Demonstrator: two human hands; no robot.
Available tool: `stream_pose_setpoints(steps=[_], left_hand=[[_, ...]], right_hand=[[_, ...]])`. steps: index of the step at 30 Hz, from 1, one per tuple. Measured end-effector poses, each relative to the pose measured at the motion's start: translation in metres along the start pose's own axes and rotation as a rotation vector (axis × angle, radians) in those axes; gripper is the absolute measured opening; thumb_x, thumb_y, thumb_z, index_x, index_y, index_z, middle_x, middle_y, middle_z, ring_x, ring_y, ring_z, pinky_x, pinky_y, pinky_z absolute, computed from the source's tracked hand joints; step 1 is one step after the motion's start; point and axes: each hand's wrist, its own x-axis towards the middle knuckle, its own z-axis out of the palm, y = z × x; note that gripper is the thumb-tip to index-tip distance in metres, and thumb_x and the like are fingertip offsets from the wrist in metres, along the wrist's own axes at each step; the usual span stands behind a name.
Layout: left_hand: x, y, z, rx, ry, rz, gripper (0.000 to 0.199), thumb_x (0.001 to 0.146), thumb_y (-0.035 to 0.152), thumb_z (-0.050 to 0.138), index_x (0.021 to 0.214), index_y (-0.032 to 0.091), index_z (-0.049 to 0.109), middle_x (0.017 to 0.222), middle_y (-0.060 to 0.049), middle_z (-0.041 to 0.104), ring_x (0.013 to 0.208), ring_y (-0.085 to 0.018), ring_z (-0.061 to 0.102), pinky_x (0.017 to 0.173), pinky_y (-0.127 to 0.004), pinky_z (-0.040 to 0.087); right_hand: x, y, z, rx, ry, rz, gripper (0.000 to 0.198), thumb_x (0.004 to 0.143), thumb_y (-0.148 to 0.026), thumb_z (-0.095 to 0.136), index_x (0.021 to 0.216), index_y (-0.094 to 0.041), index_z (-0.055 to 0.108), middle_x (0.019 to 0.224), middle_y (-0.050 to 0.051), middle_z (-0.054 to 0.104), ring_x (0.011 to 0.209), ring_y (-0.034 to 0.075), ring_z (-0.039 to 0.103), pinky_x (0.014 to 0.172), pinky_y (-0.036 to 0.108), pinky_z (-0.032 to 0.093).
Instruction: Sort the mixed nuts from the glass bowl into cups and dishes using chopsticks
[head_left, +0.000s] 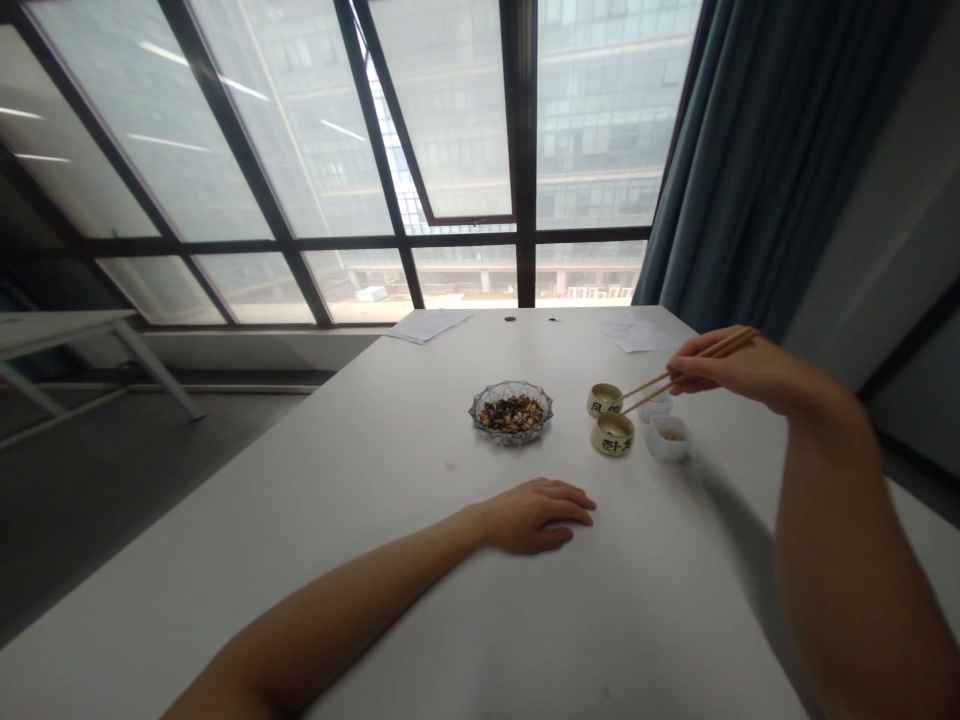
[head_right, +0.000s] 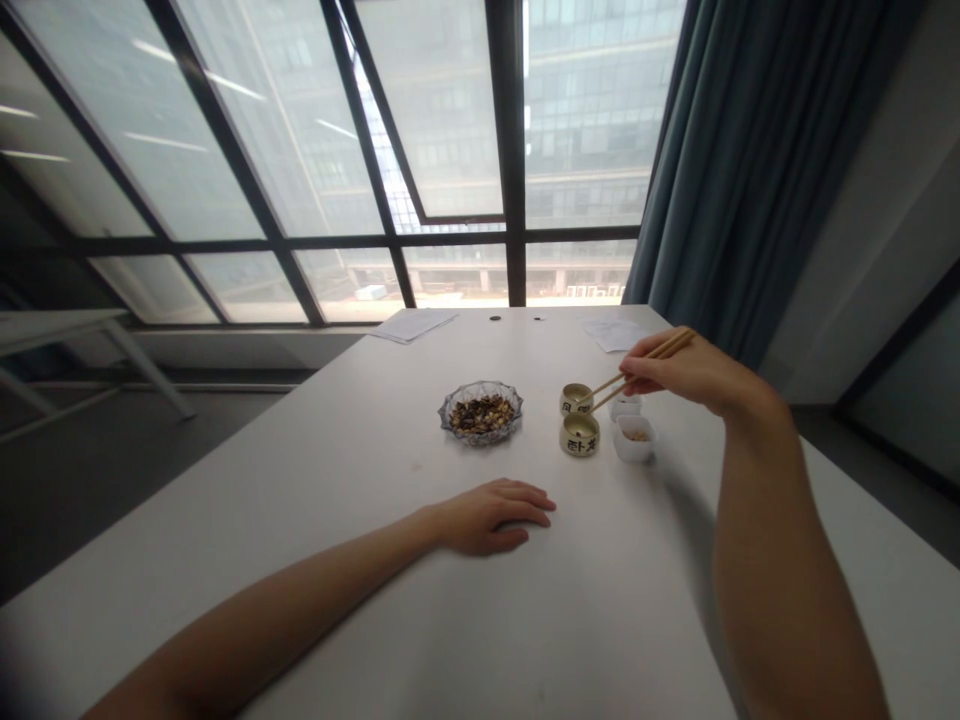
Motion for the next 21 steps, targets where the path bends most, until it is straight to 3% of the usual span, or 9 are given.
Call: stream_pose_setpoints(steps=[3,6,14,21], left_hand=[[0.000,0.000,0.000,0.000,0.002,0.002,0.037,0.098,0.026,0.056,0.134,0.026,0.061,0.145,-0.007,0.060,0.137,-0.023,0.053,0.119,-0.036,0.037],[-0.001,0.000,0.000,0.000,0.001,0.001,0.037,0.098,0.026,0.056,0.134,0.026,0.061,0.145,-0.007,0.060,0.138,-0.023,0.052,0.119,-0.036,0.037],[-0.001,0.000,0.001,0.003,0.000,-0.008,0.036,0.098,0.028,0.055,0.134,0.027,0.061,0.144,-0.007,0.060,0.137,-0.023,0.053,0.119,-0.038,0.037],[-0.001,0.000,0.001,-0.013,0.012,0.004,0.036,0.099,0.029,0.055,0.133,0.026,0.062,0.144,-0.008,0.061,0.137,-0.023,0.054,0.119,-0.036,0.037]], right_hand=[[0.008,-0.005,0.018,0.123,0.230,-0.009,0.015,0.088,-0.020,0.071,0.073,-0.018,0.074,0.077,0.012,0.077,0.066,0.023,0.076,0.065,0.031,0.066],[0.018,-0.007,0.044,0.188,0.298,-0.123,0.025,0.095,-0.029,0.067,0.076,-0.015,0.072,0.075,0.013,0.077,0.064,0.022,0.077,0.057,0.026,0.064],[0.039,0.022,0.136,0.278,0.084,-0.302,0.049,0.086,-0.061,0.071,0.082,-0.012,0.075,0.073,0.011,0.077,0.065,0.024,0.078,0.057,0.028,0.065],[0.042,0.053,0.180,0.156,0.003,-0.311,0.041,0.092,-0.055,0.062,0.076,-0.019,0.071,0.070,0.006,0.076,0.066,0.025,0.078,0.060,0.031,0.064]])
